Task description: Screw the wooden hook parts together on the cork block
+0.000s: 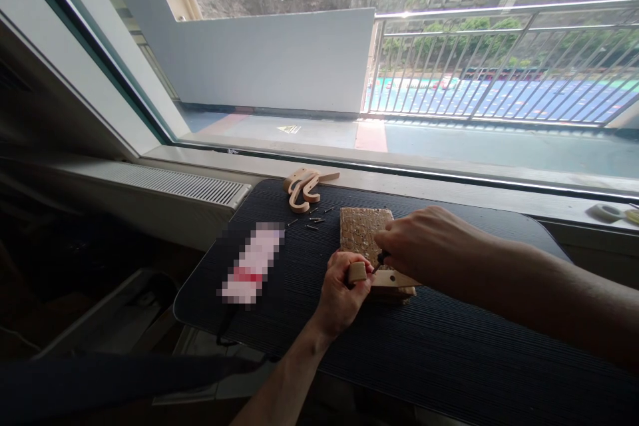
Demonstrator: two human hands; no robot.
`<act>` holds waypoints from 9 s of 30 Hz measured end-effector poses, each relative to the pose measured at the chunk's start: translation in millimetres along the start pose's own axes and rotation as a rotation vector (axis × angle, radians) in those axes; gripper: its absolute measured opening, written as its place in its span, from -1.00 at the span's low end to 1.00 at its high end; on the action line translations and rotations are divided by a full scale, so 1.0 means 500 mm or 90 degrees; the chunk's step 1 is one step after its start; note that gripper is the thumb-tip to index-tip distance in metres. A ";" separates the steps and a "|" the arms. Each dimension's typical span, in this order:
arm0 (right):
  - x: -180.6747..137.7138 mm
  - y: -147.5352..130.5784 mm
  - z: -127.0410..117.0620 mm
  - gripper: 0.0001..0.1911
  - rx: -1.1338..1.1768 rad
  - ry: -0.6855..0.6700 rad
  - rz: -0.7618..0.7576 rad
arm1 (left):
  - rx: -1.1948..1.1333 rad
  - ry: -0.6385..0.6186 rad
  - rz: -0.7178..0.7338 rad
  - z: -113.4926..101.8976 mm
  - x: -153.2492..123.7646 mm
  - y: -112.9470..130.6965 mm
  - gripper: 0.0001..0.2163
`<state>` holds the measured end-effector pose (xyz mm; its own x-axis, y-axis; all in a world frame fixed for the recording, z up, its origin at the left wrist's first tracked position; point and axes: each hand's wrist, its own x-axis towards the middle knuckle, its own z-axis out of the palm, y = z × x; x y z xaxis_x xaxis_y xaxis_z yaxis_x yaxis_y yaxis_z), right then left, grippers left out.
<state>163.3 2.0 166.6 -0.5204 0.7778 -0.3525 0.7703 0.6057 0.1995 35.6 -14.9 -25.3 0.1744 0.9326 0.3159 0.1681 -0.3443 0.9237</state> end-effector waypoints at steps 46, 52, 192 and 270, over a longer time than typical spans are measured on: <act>-0.062 -0.077 0.355 -0.69 0.592 0.428 0.263 | 0.002 -0.034 0.025 -0.005 -0.013 0.004 -0.67; -0.067 -0.075 0.350 -0.68 0.599 0.397 0.247 | 0.008 -0.027 0.047 -0.003 -0.009 0.005 -0.68; -0.033 0.033 -0.016 -0.80 0.164 0.075 -0.129 | -0.105 -0.016 -0.034 -0.002 -0.002 -0.014 -0.74; -0.026 0.020 -0.035 -0.93 0.105 0.067 -0.060 | -0.089 -0.025 -0.022 -0.007 0.001 -0.001 -0.79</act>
<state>171.1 0.8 189.3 -0.6217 0.7374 -0.2639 0.7618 0.6476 0.0149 32.4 -13.9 -24.7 0.2093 0.9379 0.2768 0.0391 -0.2908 0.9560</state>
